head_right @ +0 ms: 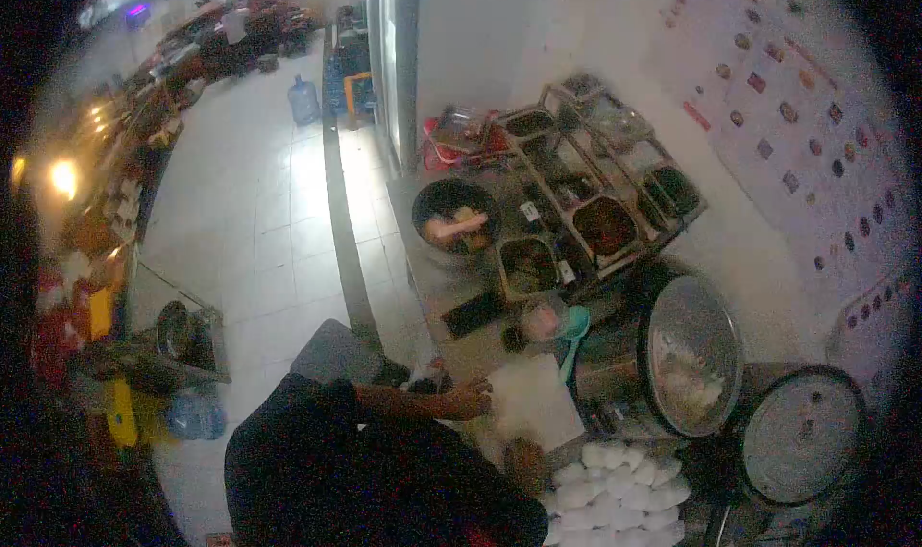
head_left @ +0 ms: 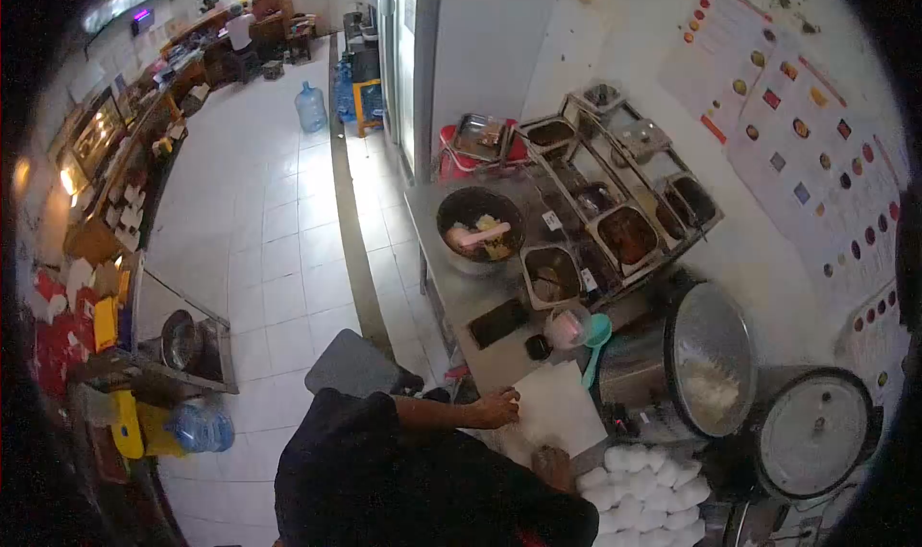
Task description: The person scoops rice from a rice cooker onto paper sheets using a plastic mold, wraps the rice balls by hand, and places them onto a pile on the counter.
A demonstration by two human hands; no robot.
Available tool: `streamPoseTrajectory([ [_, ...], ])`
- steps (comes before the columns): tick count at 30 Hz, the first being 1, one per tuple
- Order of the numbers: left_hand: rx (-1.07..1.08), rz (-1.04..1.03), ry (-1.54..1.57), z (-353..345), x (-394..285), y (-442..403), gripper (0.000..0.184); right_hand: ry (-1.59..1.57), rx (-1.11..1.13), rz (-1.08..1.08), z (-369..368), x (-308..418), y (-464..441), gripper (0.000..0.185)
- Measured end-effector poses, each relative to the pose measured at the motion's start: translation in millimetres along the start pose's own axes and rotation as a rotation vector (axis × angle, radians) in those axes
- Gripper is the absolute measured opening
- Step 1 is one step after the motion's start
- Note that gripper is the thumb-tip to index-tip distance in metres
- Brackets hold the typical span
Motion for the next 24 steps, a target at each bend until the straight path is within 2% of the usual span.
streamPoseTrajectory([
  [2,-0.082,0.003,0.046,-28.3,6.4,0.9,0.018,0.089,-0.020,0.122,0.1,-4.2,-5.8,0.018],
  [3,-0.123,0.003,0.071,-36.2,9.5,0.2,0.017,-0.011,0.005,0.145,-24.6,-28.2,-2.6,0.018],
  [5,-0.026,0.038,0.082,5.4,-2.3,-3.8,0.012,-0.215,0.063,0.181,-94.1,-95.7,5.8,0.016],
  [6,0.023,0.053,0.087,17.1,-8.4,-3.1,0.010,-0.112,0.082,0.097,-79.5,-83.0,3.2,0.017],
  [8,-0.039,0.055,0.111,8.1,-6.6,-4.0,0.009,0.078,0.115,-0.073,-15.9,-19.4,-14.7,0.018],
  [9,-0.072,0.056,0.122,5.9,-5.1,-6.8,0.009,-0.018,0.155,-0.145,-23.0,-30.4,-19.7,0.022],
  [12,0.257,0.158,0.205,26.2,-5.0,-20.6,0.013,-0.219,0.235,-0.341,-25.3,-50.2,-32.1,0.035],
  [14,0.174,0.269,0.163,20.9,-7.7,-29.6,0.019,-0.238,0.224,-0.419,23.0,-16.1,-56.9,0.044],
  [15,0.133,0.330,0.138,20.5,-6.7,-32.6,0.022,-0.103,0.129,-0.267,13.8,-24.4,-63.3,0.047],
  [17,0.241,0.392,0.138,18.1,-3.7,-45.4,0.030,0.164,-0.063,0.029,-1.6,-42.5,-73.3,0.053],
  [19,0.218,0.356,0.073,19.0,-2.9,-48.9,0.034,-0.135,0.354,-0.168,-4.0,-52.4,-80.4,0.053],
  [20,0.139,0.296,0.005,23.9,-2.3,-47.1,0.033,-0.286,0.563,-0.265,-4.1,-52.1,-83.7,0.053],
  [22,0.182,0.233,-0.065,33.7,-1.0,-50.0,0.032,-0.071,0.541,-0.243,-19.4,-59.8,-76.2,0.050],
  [23,0.302,0.228,-0.065,47.5,-1.1,-60.6,0.030,0.039,0.528,-0.228,-20.0,-57.3,-75.2,0.048],
  [24,0.340,0.220,-0.044,37.1,1.4,-65.6,0.028,0.018,0.522,-0.286,-20.6,-55.6,-72.3,0.046],
])
Point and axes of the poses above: each hand's wrist, its own y-axis away from the middle knuckle, its own z-axis out of the back of the hand, x = y × z, the point moved 1 cm from there along -y, towards the middle knuckle, and after that the axes turned 7 degrees about -z, right-handed, at the moved point
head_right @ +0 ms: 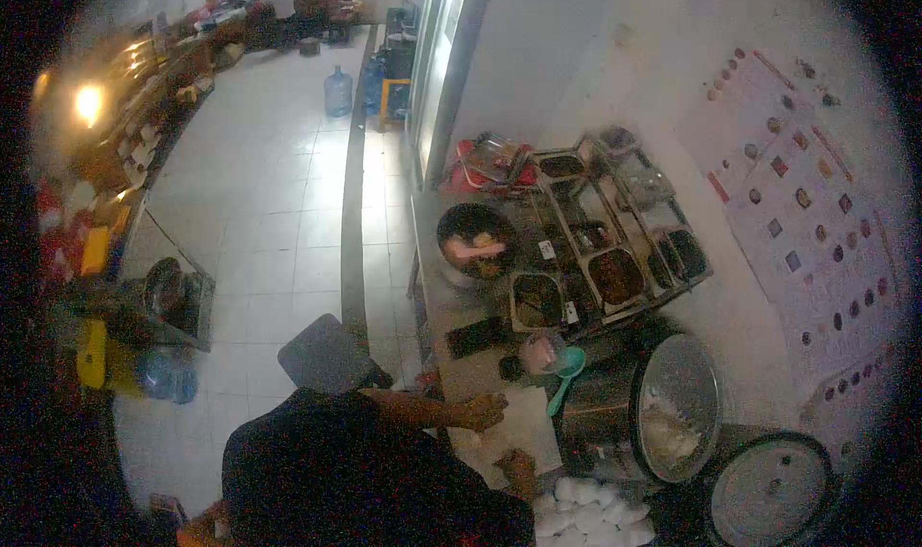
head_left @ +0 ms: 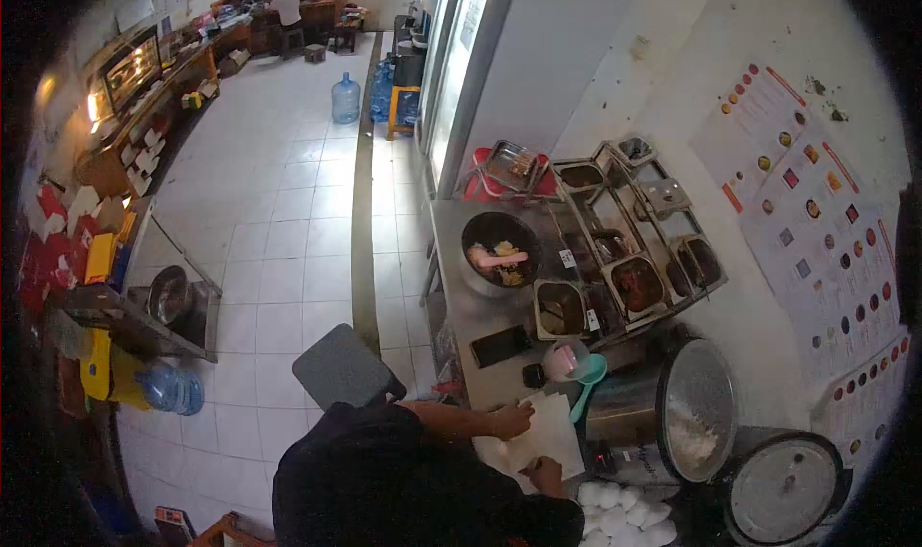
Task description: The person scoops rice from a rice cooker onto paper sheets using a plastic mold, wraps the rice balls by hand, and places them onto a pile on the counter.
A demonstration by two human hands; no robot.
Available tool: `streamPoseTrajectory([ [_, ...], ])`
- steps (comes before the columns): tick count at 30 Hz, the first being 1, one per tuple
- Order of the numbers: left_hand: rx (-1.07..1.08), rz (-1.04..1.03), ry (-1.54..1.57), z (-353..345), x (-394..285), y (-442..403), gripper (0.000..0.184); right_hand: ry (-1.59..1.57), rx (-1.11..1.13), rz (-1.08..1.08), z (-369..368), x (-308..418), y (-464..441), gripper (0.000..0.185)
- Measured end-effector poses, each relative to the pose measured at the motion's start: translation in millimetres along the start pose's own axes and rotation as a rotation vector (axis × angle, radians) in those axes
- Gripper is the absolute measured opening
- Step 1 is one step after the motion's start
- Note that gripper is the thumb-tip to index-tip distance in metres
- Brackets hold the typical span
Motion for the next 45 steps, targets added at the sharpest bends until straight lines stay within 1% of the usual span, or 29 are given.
streamPoseTrajectory([
  [1,0.040,-0.012,0.016,-8.0,0.8,-8.6,0.026,-0.038,-0.001,-0.054,-5.5,0.6,7.6,0.043],
  [2,0.003,-0.028,0.056,-48.2,7.6,-23.1,0.024,-0.080,-0.003,-0.109,-6.0,8.3,19.1,0.041],
  [3,-0.034,-0.045,0.096,-70.6,11.4,-31.0,0.021,-0.053,-0.004,-0.154,-4.1,19.9,30.5,0.034],
  [5,-0.243,-0.107,0.122,-73.7,6.4,-14.5,0.017,-0.001,-0.001,-0.243,3.9,45.2,47.5,0.025],
  [6,-0.346,-0.139,0.134,-75.8,5.0,-3.5,0.015,0.006,-0.035,-0.233,3.6,50.2,49.4,0.024],
  [9,-0.237,-0.012,0.211,-94.2,-4.5,11.6,0.012,-0.045,-0.223,-0.092,3.3,51.0,44.1,0.022],
  [13,-0.193,0.081,0.216,-107.3,-17.5,12.5,0.020,-0.094,-0.488,0.076,2.9,60.1,43.3,0.020],
  [15,-0.184,0.135,0.256,-90.0,-22.4,15.4,0.025,-0.119,-0.636,0.150,4.9,67.2,43.3,0.018],
  [18,-0.310,0.066,0.323,-114.5,-5.9,10.1,0.043,-0.151,-0.897,0.246,9.9,81.1,46.5,0.017],
  [19,-0.296,0.248,0.642,-127.4,2.7,4.7,0.051,-0.156,-0.986,0.269,12.9,84.5,48.2,0.016],
  [21,-0.333,0.229,0.814,-107.5,-3.3,7.3,0.046,-0.170,-1.140,0.309,21.6,94.7,54.3,0.015],
  [22,-0.358,0.228,0.880,-95.9,-7.3,6.3,0.044,-0.207,-1.175,0.344,28.7,100.5,57.9,0.015],
  [23,-0.374,0.203,0.865,-89.0,-10.1,6.1,0.042,-0.243,-1.185,0.356,44.4,111.7,66.8,0.014],
  [25,-0.408,0.163,0.865,-79.7,-18.1,6.2,0.038,-0.325,-1.122,0.446,80.7,133.9,85.3,0.015],
  [26,-0.408,0.137,0.823,-73.6,-22.4,7.9,0.036,-0.364,-1.093,0.455,102.1,138.3,91.1,0.017],
  [28,-0.400,0.086,0.738,-62.6,-26.0,6.5,0.033,-0.281,-0.980,0.419,92.1,105.3,77.1,0.023],
  [29,-0.398,0.054,0.700,-55.6,-33.4,4.6,0.032,-0.288,-1.064,0.429,97.3,100.6,86.3,0.025],
  [30,-0.405,0.028,0.656,-48.8,-38.8,4.0,0.031,-0.179,-1.001,0.474,101.0,90.7,90.8,0.026],
  [31,-0.408,-0.008,0.617,-41.0,-43.7,1.2,0.030,-0.324,-1.007,0.439,70.7,66.8,69.7,0.027],
  [32,-0.402,-0.036,0.595,-34.9,-51.8,-0.6,0.030,-0.380,-0.885,0.427,72.4,57.6,74.4,0.031],
  [34,-0.374,-0.079,0.585,-23.2,-72.4,-4.4,0.030,-0.324,-0.998,0.395,65.0,41.7,99.5,0.029],
  [35,-0.341,-0.074,0.651,-16.6,-83.8,-10.4,0.031,-0.281,-1.054,0.404,64.5,35.3,109.6,0.028],
  [36,-0.239,-0.026,0.781,-4.2,-96.9,-15.5,0.030,-0.331,-1.013,0.333,69.7,32.8,124.2,0.028],
  [38,-0.276,0.080,1.119,16.2,-129.9,-22.6,0.029,-0.435,-0.922,0.200,71.1,28.4,151.8,0.028],
  [40,-0.235,0.236,1.590,29.6,-156.2,-34.2,0.030,-0.623,-1.004,0.097,32.7,19.6,149.5,0.038],
  [41,-0.179,0.354,1.883,32.2,-164.9,-40.8,0.030,-0.712,-1.051,0.057,17.3,15.5,149.5,0.042],
  [42,-0.111,0.495,2.161,32.3,-171.9,-45.2,0.030,-0.835,-0.952,0.003,13.2,15.6,157.8,0.033],
  [44,-0.071,0.419,2.100,20.1,-180.6,-57.7,0.033,-0.966,-0.860,-0.187,9.7,6.7,174.6,0.034],
  [45,-0.048,0.324,1.979,10.1,-180.3,-66.1,0.036,-0.924,-0.891,-0.237,8.6,-1.9,178.6,0.035],
])
Point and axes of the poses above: each hand's wrist, its own y-axis away from the middle knuckle, its own z-axis out of the back of the hand, x = y × z, the point moved 1 cm from there along -y, towards the middle knuckle, and after that the axes turned 7 degrees about -z, right-handed, at the moved point
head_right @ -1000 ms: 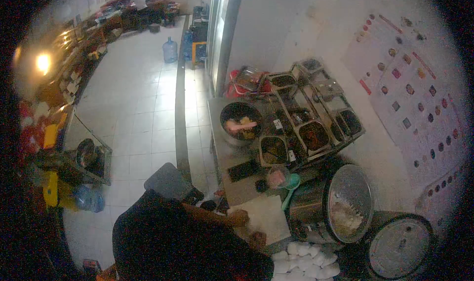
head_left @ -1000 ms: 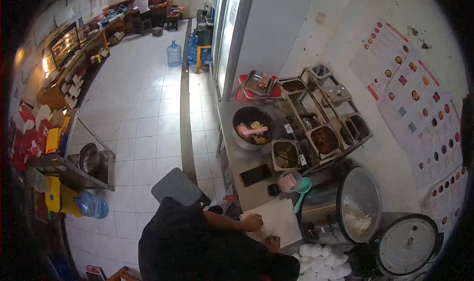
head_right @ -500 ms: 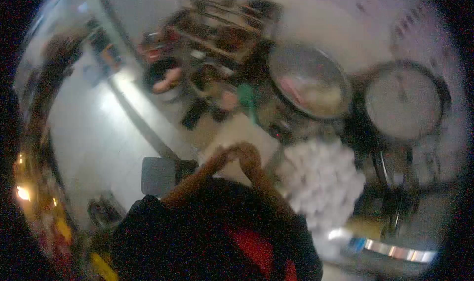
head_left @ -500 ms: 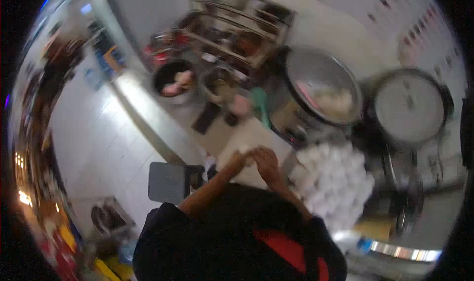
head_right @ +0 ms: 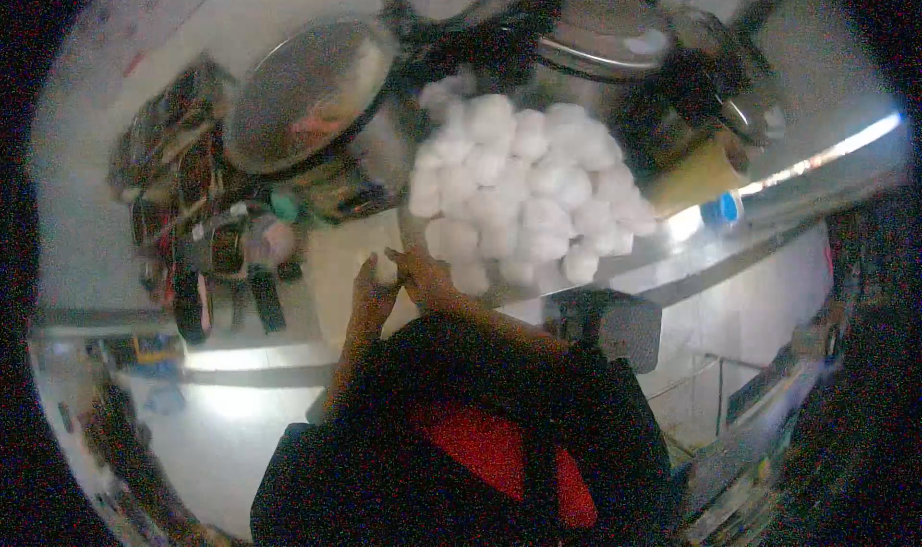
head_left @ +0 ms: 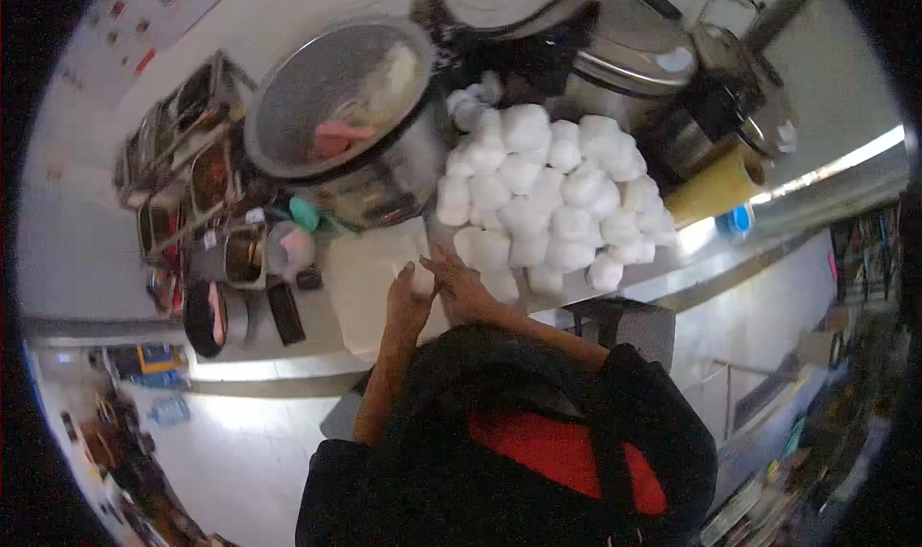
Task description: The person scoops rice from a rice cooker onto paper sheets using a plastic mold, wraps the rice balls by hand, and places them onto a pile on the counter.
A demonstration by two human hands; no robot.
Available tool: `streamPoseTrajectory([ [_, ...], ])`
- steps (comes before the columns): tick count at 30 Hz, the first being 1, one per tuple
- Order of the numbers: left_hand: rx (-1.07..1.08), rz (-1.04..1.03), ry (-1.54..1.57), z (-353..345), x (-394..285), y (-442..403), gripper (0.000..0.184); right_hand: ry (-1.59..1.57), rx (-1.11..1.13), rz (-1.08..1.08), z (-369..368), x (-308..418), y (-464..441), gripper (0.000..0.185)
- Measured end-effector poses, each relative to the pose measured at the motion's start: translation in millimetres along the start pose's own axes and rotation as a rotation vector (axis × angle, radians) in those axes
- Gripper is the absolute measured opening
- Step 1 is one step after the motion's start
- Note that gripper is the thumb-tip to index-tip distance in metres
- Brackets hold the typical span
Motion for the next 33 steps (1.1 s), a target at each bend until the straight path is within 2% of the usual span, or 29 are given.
streamPoseTrajectory([
  [1,0.057,-0.047,-0.129,1.6,7.8,-9.8,0.040,0.047,-0.047,-0.010,8.2,-4.7,-1.2,0.036],
  [2,0.140,-0.126,-0.355,2.6,19.4,-18.6,0.046,0.152,-0.134,0.075,21.8,-16.8,0.2,0.038],
  [4,0.162,-0.147,-0.523,-18.8,25.1,-31.2,0.051,0.125,-0.289,0.043,37.8,-37.6,2.9,0.042],
  [6,0.038,-0.001,-0.431,-70.1,24.8,-36.9,0.050,-0.162,-0.443,-0.189,54.3,-53.2,9.2,0.048],
  [7,0.116,-0.032,-0.483,-76.1,27.3,-41.3,0.052,-0.371,-0.374,-0.260,58.4,-49.2,17.0,0.057],
  [9,0.157,0.125,-0.395,-93.4,42.6,-46.3,0.052,-0.421,-0.346,-0.420,92.9,3.0,23.9,0.062],
  [10,0.166,0.201,-0.348,-101.7,50.2,-45.1,0.053,-0.334,-0.406,-0.409,95.8,-5.6,28.1,0.064],
  [11,0.270,0.184,-0.507,-112.7,51.9,-40.2,0.058,-0.244,-0.466,-0.402,98.5,-14.1,32.7,0.067],
  [12,0.287,0.174,-0.527,-118.4,60.0,-40.5,0.058,-0.154,-0.528,-0.401,101.3,-21.3,37.6,0.069],
  [14,0.290,0.126,-0.552,-124.9,70.0,-49.3,0.059,-0.193,-0.579,-0.460,119.7,-45.9,37.2,0.070],
  [15,0.381,0.093,-0.551,-122.5,67.0,-51.1,0.060,-0.329,-0.638,-0.431,130.0,-59.1,32.3,0.067],
  [17,0.405,0.137,-0.555,-102.1,65.7,-57.9,0.058,-0.391,-0.748,-0.328,151.0,-70.6,15.9,0.060],
  [19,0.452,0.105,-0.616,-83.6,58.2,-53.5,0.057,-0.248,-0.861,-0.170,195.3,-24.2,-10.0,0.053],
  [21,0.517,-0.010,-0.749,-61.3,48.7,-41.8,0.054,-0.207,-0.823,-0.036,211.3,-14.2,-55.5,0.050],
  [23,0.463,-0.031,-0.930,-32.8,43.2,-43.5,0.049,-0.058,-0.701,0.031,220.7,9.6,-109.2,0.050],
  [25,0.340,0.002,-0.860,-13.0,34.7,-31.0,0.044,0.215,-0.503,0.019,222.3,48.9,-157.2,0.051],
  [27,0.173,0.041,-0.542,-5.2,11.9,-13.4,0.039,0.472,-0.289,-0.143,201.4,33.0,-213.1,0.054],
  [30,0.166,-0.183,-0.677,32.4,-1.2,-0.3,0.040,0.775,0.054,-0.302,172.8,36.5,-264.6,0.054],
  [31,-0.018,0.038,-0.528,43.6,-3.3,-0.6,0.039,0.892,0.175,-0.295,164.9,18.6,-282.7,0.053],
  [33,0.010,0.023,-0.427,88.5,8.9,-0.1,0.038,1.156,0.440,-0.201,154.1,-42.0,-332.9,0.051],
])
Point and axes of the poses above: each hand's wrist, its own y-axis away from the middle knuckle, its own z-axis out of the back of the hand, x = y × z, the point moved 1 cm from there along -y, towards the middle knuckle, and after that the axes turned 7 degrees about -z, right-handed, at the moved point
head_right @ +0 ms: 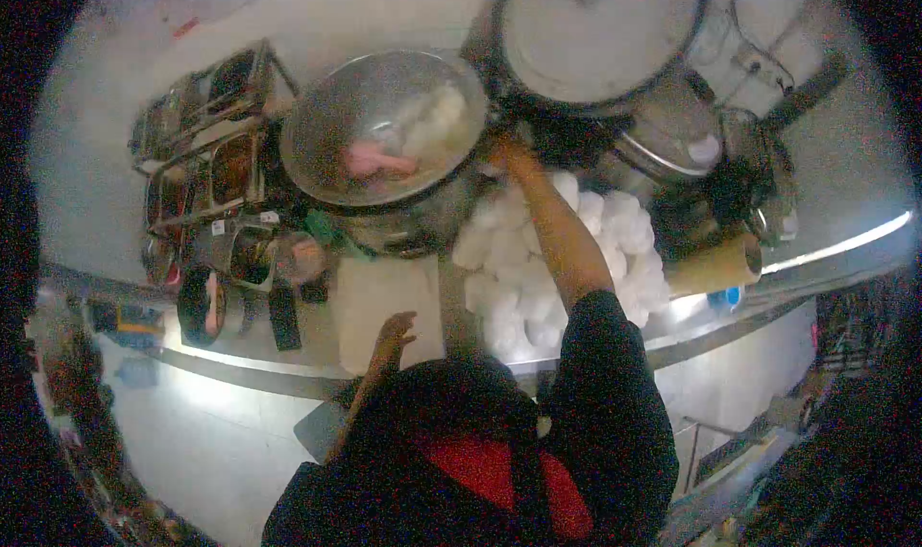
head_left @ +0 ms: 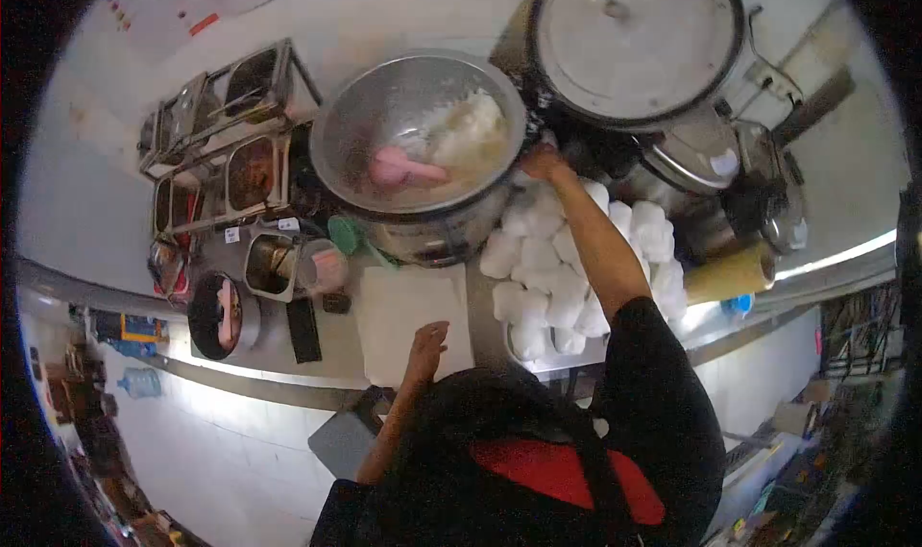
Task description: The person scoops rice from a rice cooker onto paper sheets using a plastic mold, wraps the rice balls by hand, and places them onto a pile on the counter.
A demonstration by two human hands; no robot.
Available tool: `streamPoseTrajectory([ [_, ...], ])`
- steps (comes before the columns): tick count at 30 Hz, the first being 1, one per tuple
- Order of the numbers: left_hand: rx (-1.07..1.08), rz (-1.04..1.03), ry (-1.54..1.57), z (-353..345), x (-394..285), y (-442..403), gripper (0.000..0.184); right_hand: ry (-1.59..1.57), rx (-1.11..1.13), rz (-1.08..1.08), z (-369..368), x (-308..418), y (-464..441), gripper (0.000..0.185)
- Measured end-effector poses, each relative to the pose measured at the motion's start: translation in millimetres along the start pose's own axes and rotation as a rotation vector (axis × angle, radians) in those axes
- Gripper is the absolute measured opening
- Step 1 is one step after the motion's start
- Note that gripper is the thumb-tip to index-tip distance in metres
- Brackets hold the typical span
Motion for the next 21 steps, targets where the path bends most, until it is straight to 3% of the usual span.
streamPoseTrajectory([
  [2,0.021,-0.034,0.026,17.4,16.4,1.6,0.037,0.132,0.126,0.093,-50.3,-16.4,-37.5,0.051],
  [4,0.021,-0.083,-0.033,29.0,16.7,1.1,0.039,0.024,0.219,0.062,-62.9,-5.3,-24.1,0.048],
  [7,0.062,0.089,-0.046,39.9,-18.3,-12.5,0.034,-0.141,-0.099,0.065,8.0,25.4,68.4,0.047],
  [10,0.017,0.039,-0.082,68.7,-22.9,-32.9,0.033,-0.186,-0.114,0.112,-18.7,-2.8,79.0,0.040],
  [12,-0.026,-0.099,-0.011,95.5,-35.7,-54.0,0.032,-0.350,0.132,0.110,88.6,58.7,150.1,0.030],
  [14,-0.136,-0.141,-0.014,111.3,-63.3,-69.4,0.032,-0.403,0.019,0.173,151.3,102.1,155.1,0.024],
  [15,-0.231,-0.130,-0.050,117.3,-87.8,-81.3,0.034,-0.434,-0.040,0.198,164.6,121.3,141.7,0.021],
  [17,-0.285,-0.339,-0.081,122.1,-149.4,-104.1,0.034,-0.385,-0.265,0.257,181.7,165.1,83.0,0.020],
  [18,-0.376,-0.449,-0.165,120.9,-173.1,-115.4,0.034,-0.100,-0.147,0.283,174.2,179.4,39.1,0.022],
  [21,-0.585,-0.738,-0.324,125.4,-225.9,-145.8,0.032,0.158,0.104,0.214,124.9,225.7,-33.1,0.026],
])
Point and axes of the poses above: each hand's wrist, its own y-axis away from the middle knuckle, its own z-axis out of the back of the hand, x = y × z, the point moved 1 cm from there along -y, towards the middle knuckle, and after that the axes turned 7 degrees about -z, right-handed, at the moved point
